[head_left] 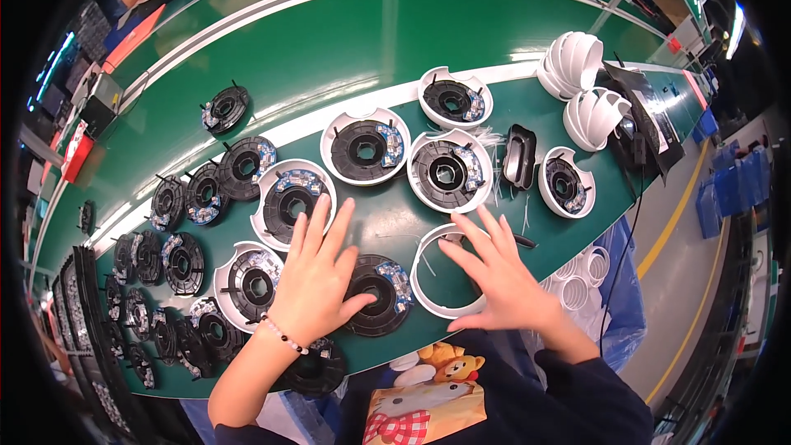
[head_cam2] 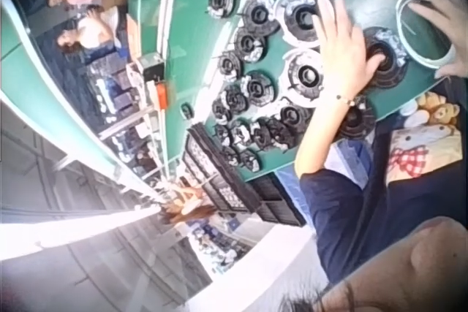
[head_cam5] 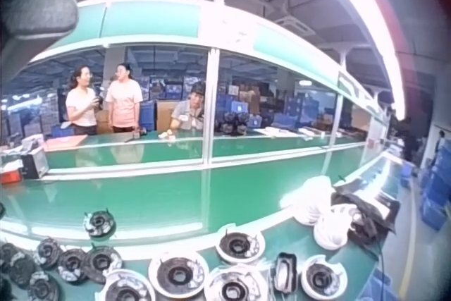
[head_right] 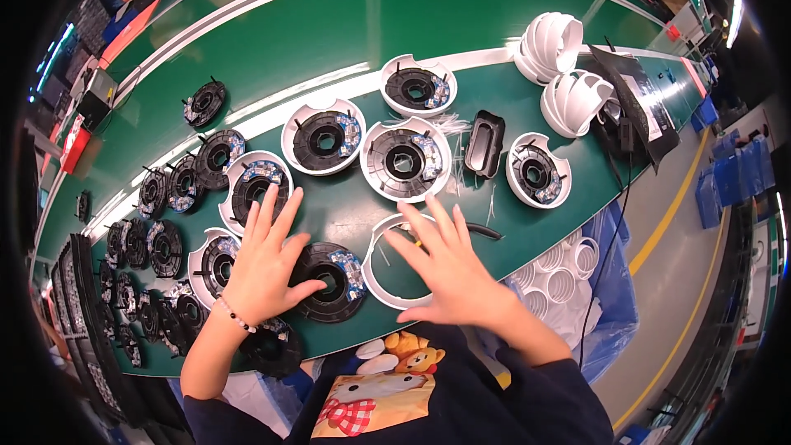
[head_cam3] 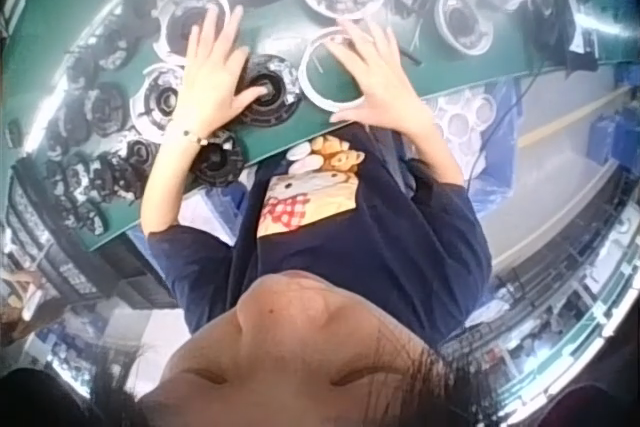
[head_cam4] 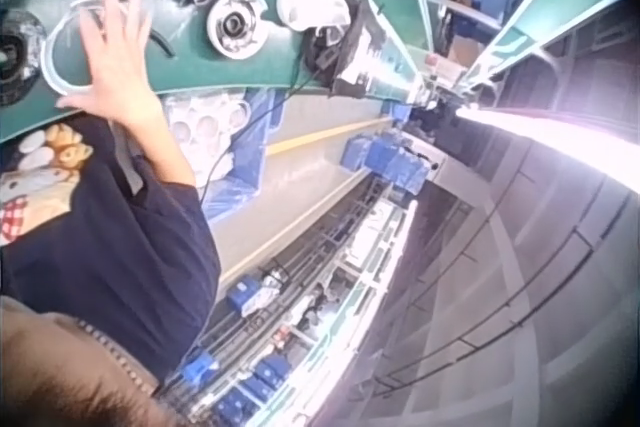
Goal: Assembling the internal components, circuit boards, and housings for dome security cameras.
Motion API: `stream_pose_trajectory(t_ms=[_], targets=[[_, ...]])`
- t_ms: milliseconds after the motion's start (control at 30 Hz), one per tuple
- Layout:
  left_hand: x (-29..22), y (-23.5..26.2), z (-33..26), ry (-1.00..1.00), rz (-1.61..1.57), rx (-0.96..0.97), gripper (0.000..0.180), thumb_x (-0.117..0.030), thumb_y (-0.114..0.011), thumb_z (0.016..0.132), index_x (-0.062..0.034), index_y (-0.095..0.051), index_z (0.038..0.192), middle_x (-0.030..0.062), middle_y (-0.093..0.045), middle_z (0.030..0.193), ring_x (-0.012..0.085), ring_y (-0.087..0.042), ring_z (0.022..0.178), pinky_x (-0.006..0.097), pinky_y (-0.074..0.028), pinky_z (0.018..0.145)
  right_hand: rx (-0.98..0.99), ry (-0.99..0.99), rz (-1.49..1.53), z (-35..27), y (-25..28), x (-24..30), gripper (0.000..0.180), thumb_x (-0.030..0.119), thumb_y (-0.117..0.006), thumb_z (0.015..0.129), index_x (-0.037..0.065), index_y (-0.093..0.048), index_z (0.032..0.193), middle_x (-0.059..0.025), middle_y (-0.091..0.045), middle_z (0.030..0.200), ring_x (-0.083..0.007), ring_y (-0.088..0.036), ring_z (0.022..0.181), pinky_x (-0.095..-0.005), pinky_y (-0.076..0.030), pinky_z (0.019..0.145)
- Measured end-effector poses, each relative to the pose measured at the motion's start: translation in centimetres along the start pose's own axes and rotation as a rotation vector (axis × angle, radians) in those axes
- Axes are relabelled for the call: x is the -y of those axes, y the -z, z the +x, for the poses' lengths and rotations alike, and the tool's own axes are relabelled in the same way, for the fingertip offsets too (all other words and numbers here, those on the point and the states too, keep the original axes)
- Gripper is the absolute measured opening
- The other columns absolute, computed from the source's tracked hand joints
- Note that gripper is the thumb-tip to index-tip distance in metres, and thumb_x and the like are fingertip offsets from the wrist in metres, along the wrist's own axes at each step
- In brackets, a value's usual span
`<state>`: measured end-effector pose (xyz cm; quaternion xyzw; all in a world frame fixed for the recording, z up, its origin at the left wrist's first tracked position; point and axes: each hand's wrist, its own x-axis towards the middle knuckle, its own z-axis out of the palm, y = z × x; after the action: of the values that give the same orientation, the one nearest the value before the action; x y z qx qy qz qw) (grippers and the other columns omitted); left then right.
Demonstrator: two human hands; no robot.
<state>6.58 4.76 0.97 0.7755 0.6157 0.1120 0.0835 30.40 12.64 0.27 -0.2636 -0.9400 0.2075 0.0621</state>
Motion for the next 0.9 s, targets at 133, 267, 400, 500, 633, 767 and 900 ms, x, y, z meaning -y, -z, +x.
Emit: stream_pose_trajectory(t_ms=[133,267,400,500,633,767,900], targets=[[-0.7,-0.5,0.0,0.026,0.109,0.072,0.044,-0.031,-0.074,0.051,0.0007,-0.059,0.077,0.0179,-0.023,0.134,0.0388,-0.015,0.125,0.054,-0.016,0.098,0.168,0.014,0.031,1.0,0.7,-1.5,0.103,0.037,-0.08,0.042,0.008,-0.03,0.127,-0.0184,-0.014,0.137,-0.0416,-0.013,0.124,-0.0574,-0.015,0.096],[-0.9,-1.0,0.3,0.03,0.152,0.112,0.039,-0.027,-0.074,0.05,-0.0016,-0.057,0.074,0.0174,-0.022,0.135,0.0384,-0.015,0.125,0.056,-0.015,0.098,0.193,0.039,0.009,1.4,0.8,-0.9,0.103,0.034,-0.08,0.042,0.009,-0.029,0.128,-0.018,-0.015,0.136,-0.0396,-0.014,0.125,-0.0556,-0.015,0.097],[-1.0,-1.6,0.5,0.013,0.154,0.108,0.041,-0.028,-0.075,0.05,-0.0023,-0.056,0.076,0.0163,-0.022,0.135,0.0375,-0.015,0.126,0.056,-0.014,0.098,0.186,0.049,-0.048,1.1,0.9,-0.2,0.1,0.028,-0.08,0.045,0.009,-0.028,0.128,-0.0187,-0.02,0.134,-0.0392,-0.019,0.123,-0.0557,-0.019,0.096],[-1.1,-1.5,0.8,-0.002,0.162,0.081,0.041,-0.027,-0.074,0.05,-0.0026,-0.054,0.076,0.0162,-0.022,0.135,0.036,-0.016,0.126,0.055,-0.014,0.098,0.223,0.073,-0.061,0.9,1.0,0.1,0.099,0.026,-0.08,0.044,0.009,-0.03,0.127,-0.0179,-0.024,0.132,-0.038,-0.023,0.12,-0.0526,-0.022,0.095],[-1.0,-1.4,1.1,-0.063,0.069,0.022,0.042,-0.018,-0.073,0.052,-0.0019,-0.051,0.084,0.0173,-0.023,0.134,0.0361,-0.02,0.125,0.051,-0.019,0.099,0.186,0.079,-0.031,1.1,1.9,0.0,0.098,0.025,-0.08,0.04,0.007,-0.033,0.125,-0.0195,-0.029,0.127,-0.0364,-0.03,0.113,-0.0442,-0.026,0.092],[-0.8,-1.2,0.9,-0.139,-0.13,-0.053,0.042,-0.01,-0.07,0.054,-0.0023,-0.047,0.089,0.0176,-0.034,0.127,0.0333,-0.041,0.109,0.039,-0.04,0.085,0.154,0.056,-0.067,1.3,1.4,-0.2,0.101,0.029,-0.08,0.038,0.009,-0.034,0.125,-0.0179,-0.028,0.127,-0.0359,-0.028,0.114,-0.044,-0.026,0.093],[-0.9,-0.9,0.4,-0.097,-0.247,-0.087,0.028,-0.009,-0.067,0.061,-0.0049,-0.052,0.085,0.0085,-0.059,0.092,0.0245,-0.059,0.078,0.032,-0.048,0.062,0.135,0.038,-0.085,1.0,1.3,-0.1,0.098,0.029,-0.08,0.038,0.007,-0.035,0.123,-0.0186,-0.028,0.127,-0.0365,-0.029,0.114,-0.0443,-0.027,0.093]])
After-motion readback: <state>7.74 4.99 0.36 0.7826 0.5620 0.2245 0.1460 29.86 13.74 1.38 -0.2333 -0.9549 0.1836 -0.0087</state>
